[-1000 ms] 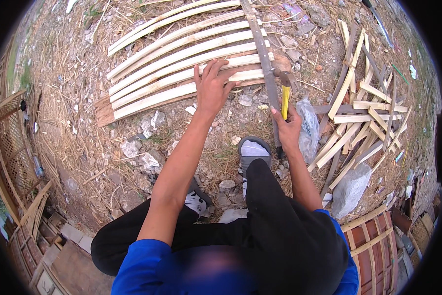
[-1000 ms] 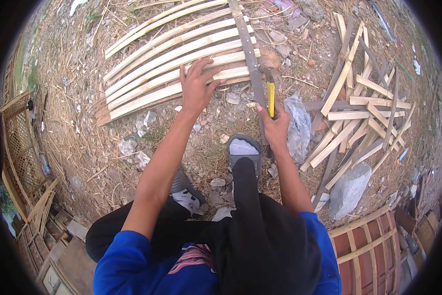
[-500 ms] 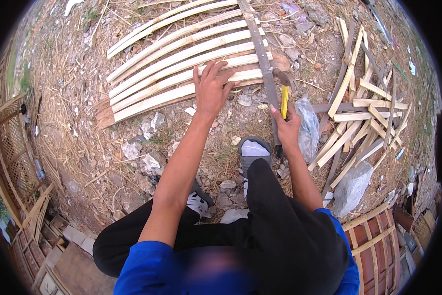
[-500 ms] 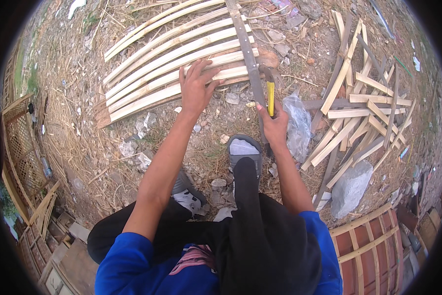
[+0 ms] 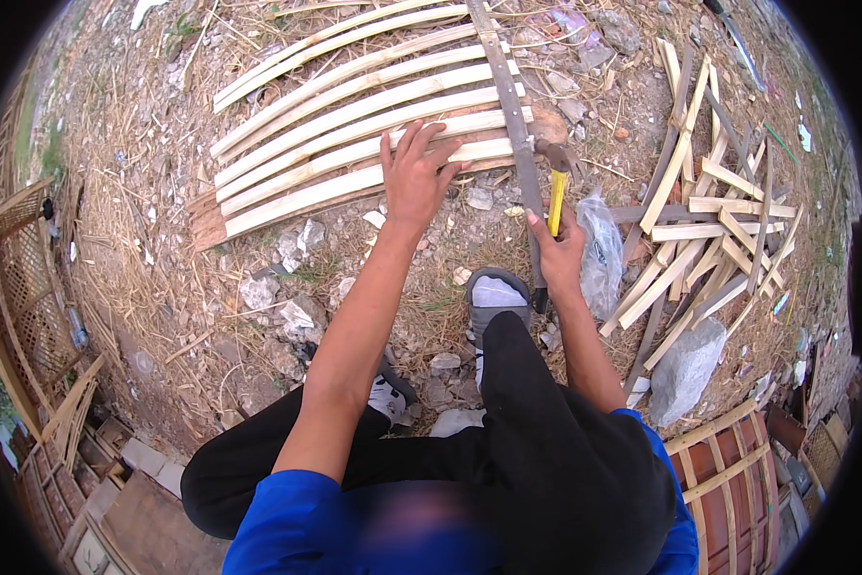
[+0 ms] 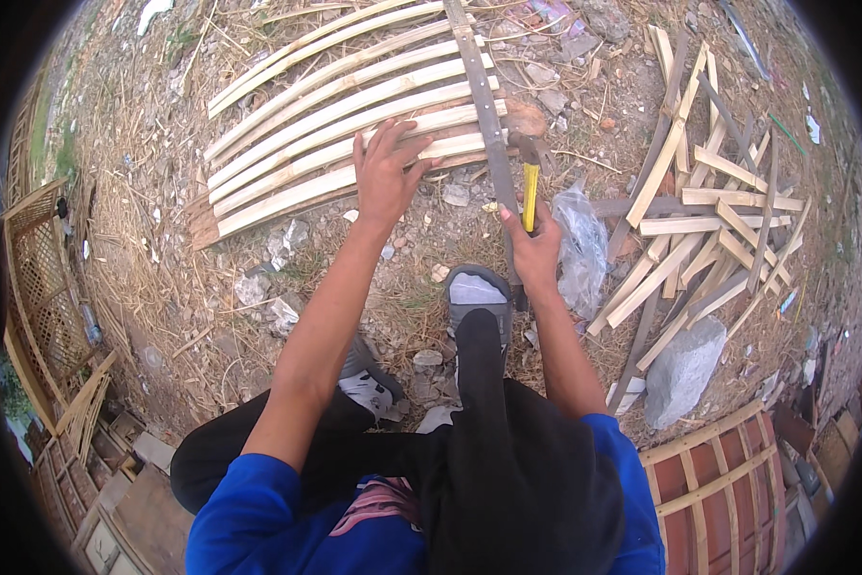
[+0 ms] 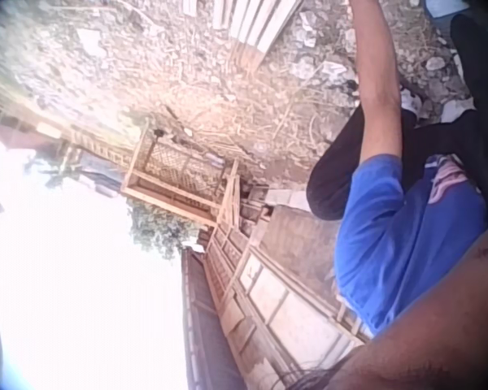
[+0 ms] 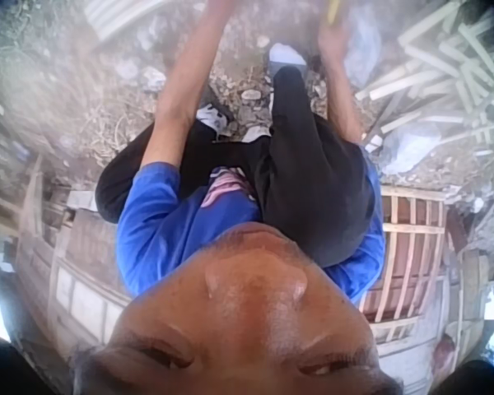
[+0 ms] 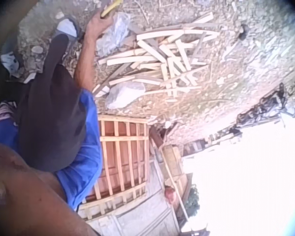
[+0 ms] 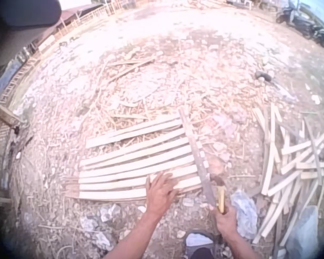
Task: The person aligns wooden slats across a board and fastens them by hammering nails through a wooden strip with a hammer.
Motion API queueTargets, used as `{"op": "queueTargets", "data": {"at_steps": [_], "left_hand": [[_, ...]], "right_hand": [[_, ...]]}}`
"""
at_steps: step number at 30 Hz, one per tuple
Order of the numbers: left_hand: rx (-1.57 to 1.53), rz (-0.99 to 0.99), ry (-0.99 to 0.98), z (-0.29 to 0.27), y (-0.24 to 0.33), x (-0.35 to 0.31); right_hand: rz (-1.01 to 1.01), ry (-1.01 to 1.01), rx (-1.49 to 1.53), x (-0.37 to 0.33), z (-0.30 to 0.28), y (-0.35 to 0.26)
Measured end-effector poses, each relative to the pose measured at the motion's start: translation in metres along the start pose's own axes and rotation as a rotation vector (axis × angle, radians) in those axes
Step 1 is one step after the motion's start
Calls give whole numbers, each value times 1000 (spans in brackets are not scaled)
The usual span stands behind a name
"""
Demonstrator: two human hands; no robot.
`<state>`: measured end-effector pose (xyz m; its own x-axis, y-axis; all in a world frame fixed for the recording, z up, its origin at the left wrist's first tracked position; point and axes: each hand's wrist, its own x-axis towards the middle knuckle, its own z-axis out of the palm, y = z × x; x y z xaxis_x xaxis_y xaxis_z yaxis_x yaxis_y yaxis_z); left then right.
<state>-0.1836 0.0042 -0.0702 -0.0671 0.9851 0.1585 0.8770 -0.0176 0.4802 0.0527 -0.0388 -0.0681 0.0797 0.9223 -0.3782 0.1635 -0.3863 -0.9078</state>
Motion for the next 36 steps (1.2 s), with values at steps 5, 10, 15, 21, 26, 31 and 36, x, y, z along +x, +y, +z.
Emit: {"op": "queueTargets", "data": {"at_steps": [5, 10, 15, 21, 26, 31, 36], "left_hand": [[-35, -4, 24, 4, 2, 0], [-27, 2, 9, 6, 4, 1], [1, 21, 9, 3, 2, 1], [15, -26, 42, -4, 6, 7], [-17, -63, -17, -9, 12, 9], [38, -65, -35, -15, 21, -1], [67, -9, 31, -6, 25, 0]], "right_hand": [[4, 9, -69, 2, -5, 5], [8, 22, -70, 2, -8, 4], [68, -13, -88, 2, -6, -4], [-27, 3, -116, 0, 0, -5], [-133, 85, -188, 1, -14, -16], [-68, 27, -386, -16, -20, -58], [-135, 57, -359, -5, -17, -31]]}}
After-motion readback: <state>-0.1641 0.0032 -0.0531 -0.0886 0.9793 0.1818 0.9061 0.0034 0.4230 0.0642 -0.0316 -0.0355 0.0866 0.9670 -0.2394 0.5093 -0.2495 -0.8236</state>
